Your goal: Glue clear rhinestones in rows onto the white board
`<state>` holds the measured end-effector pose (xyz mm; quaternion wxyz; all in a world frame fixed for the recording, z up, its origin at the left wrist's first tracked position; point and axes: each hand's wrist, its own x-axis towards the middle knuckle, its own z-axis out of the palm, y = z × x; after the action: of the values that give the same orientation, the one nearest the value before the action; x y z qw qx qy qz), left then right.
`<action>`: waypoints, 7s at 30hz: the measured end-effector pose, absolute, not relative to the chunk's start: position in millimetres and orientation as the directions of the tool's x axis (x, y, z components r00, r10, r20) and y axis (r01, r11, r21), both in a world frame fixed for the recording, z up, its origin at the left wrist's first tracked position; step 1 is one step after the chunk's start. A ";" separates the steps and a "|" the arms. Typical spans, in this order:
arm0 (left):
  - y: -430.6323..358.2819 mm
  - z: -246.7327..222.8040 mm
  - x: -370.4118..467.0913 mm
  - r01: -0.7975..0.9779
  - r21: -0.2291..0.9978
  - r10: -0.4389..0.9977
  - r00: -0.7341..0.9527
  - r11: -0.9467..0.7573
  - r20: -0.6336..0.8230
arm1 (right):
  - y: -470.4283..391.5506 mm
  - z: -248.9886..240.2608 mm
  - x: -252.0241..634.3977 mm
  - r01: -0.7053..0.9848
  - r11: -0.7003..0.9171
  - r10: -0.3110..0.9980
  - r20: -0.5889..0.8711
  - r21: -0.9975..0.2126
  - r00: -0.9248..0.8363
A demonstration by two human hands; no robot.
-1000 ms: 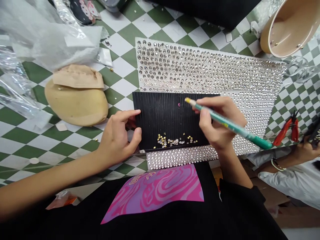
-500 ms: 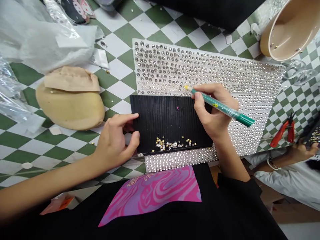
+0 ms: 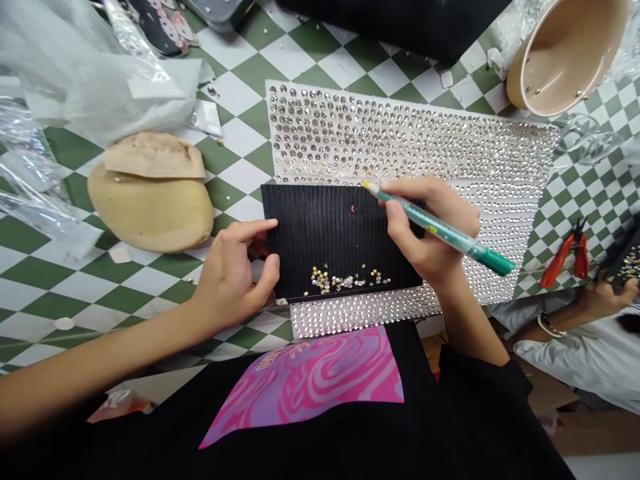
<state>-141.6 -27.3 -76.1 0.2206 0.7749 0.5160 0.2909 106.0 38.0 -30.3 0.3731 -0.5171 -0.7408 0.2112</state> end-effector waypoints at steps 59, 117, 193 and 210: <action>-26.4 -75.5 -141.1 0.645 0.674 0.931 0.300 -0.359 0.209 | -1.2 -33.0 113.5 0.510 0.309 0.918 0.392 -0.802 0.059; -26.8 -78.0 -141.0 0.619 0.704 0.935 0.289 -0.347 0.207 | -8.0 -37.9 117.6 0.518 0.394 0.902 0.429 -0.759 -0.057; -27.2 -77.8 -140.8 0.656 0.656 0.927 0.299 -0.372 0.227 | -14.5 -28.2 86.1 0.396 0.515 0.794 0.250 -0.760 -0.554; -26.3 -76.4 -140.0 0.664 0.636 0.919 0.307 -0.393 0.248 | -15.3 -29.0 87.3 0.373 0.489 0.814 0.258 -0.789 -0.521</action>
<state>-140.0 -26.3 -76.4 0.2134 0.7796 0.5077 0.2982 87.3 -15.3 -29.0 0.3202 -0.3702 -0.8013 0.3441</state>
